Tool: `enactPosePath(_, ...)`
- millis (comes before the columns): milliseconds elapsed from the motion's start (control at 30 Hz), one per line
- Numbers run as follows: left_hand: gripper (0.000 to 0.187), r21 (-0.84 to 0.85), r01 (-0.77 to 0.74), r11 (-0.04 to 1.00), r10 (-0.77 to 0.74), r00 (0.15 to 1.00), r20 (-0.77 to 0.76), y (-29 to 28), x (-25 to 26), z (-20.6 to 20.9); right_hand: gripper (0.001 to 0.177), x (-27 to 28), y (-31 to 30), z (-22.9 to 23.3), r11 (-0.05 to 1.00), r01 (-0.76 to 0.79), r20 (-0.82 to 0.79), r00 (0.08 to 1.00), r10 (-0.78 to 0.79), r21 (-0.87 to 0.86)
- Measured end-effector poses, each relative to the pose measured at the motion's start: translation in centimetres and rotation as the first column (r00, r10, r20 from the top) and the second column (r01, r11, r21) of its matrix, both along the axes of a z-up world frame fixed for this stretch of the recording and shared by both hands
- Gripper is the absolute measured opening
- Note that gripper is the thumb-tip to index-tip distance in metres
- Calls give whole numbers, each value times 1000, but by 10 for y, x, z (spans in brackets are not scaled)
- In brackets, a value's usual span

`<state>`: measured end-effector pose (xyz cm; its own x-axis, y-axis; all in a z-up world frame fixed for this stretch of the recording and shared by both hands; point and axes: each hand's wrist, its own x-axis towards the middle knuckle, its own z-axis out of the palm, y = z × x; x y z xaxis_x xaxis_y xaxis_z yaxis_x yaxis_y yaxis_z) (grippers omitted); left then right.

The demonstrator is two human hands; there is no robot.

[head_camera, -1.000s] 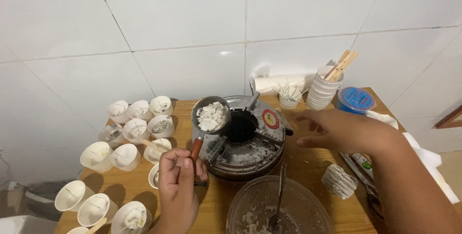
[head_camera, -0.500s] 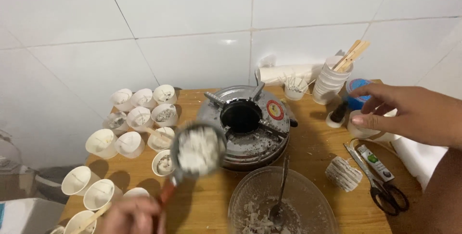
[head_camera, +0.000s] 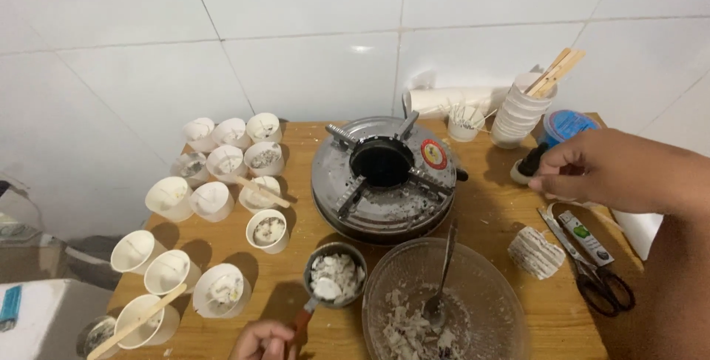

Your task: Breaking solid wax into smaller pieces and transferring them into a melting pot on a stove.

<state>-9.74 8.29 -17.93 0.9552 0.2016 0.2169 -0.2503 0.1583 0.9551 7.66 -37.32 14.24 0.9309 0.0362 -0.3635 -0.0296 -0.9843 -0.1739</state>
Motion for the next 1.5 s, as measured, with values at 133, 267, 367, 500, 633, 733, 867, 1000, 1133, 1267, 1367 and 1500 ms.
enactPosePath(133, 23, -23, 23, 999, -26, 990, -142, -17, 2, 44, 27, -2, 2, 4, 1000, 17, 13, 1000, -17, 21)
enactPosePath(267, 40, 551, -187, 813, 383, 885, -264, -35, -3, 103, 32, 0, -10, -3, 996, 91, 37, 995, -92, 12)
enactPosePath(367, 59, 517, -52, 855, 220, 937, -270, -15, 5, 88, 9, 1, -11, -2, 995, 91, 26, 995, -93, 49)
enactPosePath(500, 69, 564, -30, 825, 319, 849, -421, -21, 3, 113, 10, -6, -3, 6, 971, 193, 5, 981, -195, 138)
enactPosePath(633, 57, 294, -110, 949, 221, 899, -378, -18, 0, 109, 15, -10, 0, 12, 986, 167, 58, 984, -167, 12)
enactPosePath(733, 60, 425, 5, 905, 169, 913, -371, 15, 10, 80, 14, -8, -19, 10, 990, 134, 84, 988, -130, -43)
enactPosePath(867, 64, 910, -131, 393, 277, 961, 18, 43, 19, 66, 21, -12, -35, 18, 984, 108, 111, 989, -93, -140)
enactPosePath(1000, 66, 914, 76, 398, 376, 895, -238, 0, 32, 187, 12, -24, -28, 34, 981, 173, 82, 983, -166, -88)
enactPosePath(1133, 36, 857, -48, 513, 132, 991, -23, -35, 49, 243, 21, -32, -21, 48, 949, 310, 103, 947, -303, -57)
enactPosePath(1267, 29, 854, 33, 520, -239, 965, 108, -43, 85, 270, 26, -27, -38, 43, 941, 325, 128, 941, -312, -97)
enactPosePath(1367, 30, 798, 91, 595, -382, 906, 182, -55, 110, 280, 29, -34, -21, 59, 905, 413, 108, 909, -403, -104)
enactPosePath(1500, 22, 729, 89, 679, -364, 903, 228, -59, 134, 272, 35, -34, -22, 63, 901, 426, 103, 903, -418, -83)
